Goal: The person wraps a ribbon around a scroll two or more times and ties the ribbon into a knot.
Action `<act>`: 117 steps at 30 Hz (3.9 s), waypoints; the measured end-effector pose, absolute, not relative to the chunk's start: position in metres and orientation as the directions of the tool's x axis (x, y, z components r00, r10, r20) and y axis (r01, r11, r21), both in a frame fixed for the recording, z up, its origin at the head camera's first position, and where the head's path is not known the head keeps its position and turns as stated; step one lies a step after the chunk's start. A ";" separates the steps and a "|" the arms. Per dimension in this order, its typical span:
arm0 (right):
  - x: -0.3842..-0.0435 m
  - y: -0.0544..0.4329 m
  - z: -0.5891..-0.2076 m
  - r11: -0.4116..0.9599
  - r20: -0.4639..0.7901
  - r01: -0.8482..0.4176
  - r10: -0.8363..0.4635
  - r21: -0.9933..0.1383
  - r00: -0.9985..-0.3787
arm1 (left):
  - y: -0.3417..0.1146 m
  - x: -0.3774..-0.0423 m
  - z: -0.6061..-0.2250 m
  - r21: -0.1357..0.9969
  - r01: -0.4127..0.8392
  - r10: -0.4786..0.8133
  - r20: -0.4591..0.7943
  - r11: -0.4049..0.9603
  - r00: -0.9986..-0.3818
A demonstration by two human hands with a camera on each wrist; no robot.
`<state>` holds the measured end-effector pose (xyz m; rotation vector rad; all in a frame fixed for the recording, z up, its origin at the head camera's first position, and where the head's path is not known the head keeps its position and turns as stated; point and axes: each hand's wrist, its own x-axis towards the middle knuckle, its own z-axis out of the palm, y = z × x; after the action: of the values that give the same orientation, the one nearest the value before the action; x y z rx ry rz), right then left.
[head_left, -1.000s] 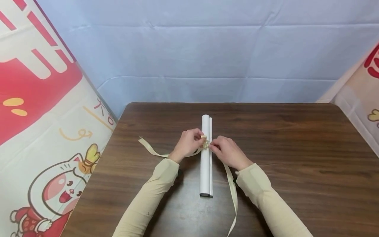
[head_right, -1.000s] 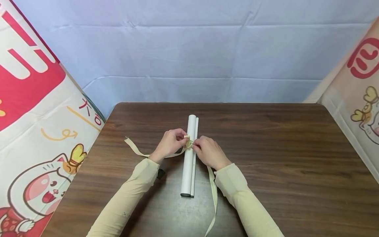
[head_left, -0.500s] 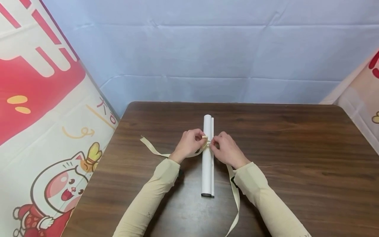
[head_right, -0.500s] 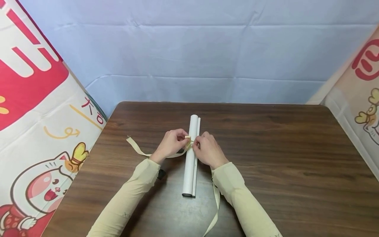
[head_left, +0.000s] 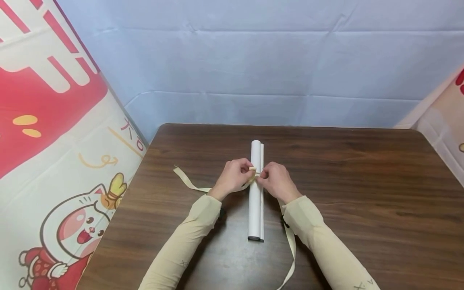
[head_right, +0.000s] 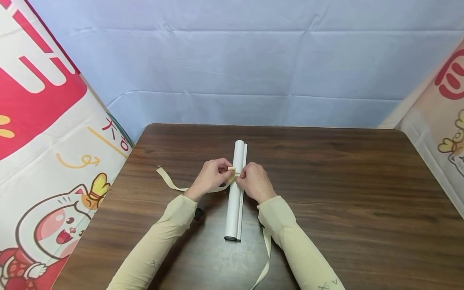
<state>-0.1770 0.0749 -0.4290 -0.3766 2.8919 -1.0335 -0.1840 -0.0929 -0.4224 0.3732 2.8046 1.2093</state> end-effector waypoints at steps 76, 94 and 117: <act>-0.191 0.065 -0.445 0.740 0.149 -0.396 -0.379 -0.543 -0.913 | -0.100 -0.178 -0.432 0.770 0.236 0.258 0.097 0.592 -0.961; -0.190 0.080 -0.435 0.635 0.027 -0.215 -0.292 -0.742 -0.956 | -0.108 -0.177 -0.434 0.728 0.225 0.152 0.165 0.648 -0.974; -0.189 0.099 -0.429 0.665 0.034 -0.050 -0.037 -0.745 -0.999 | -0.136 -0.180 -0.420 0.772 0.034 0.338 -0.237 0.634 -0.911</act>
<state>-0.1891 0.0990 -0.4287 -0.0748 2.8818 -1.2895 -0.1804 -0.1362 -0.4200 0.2964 2.4973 1.1693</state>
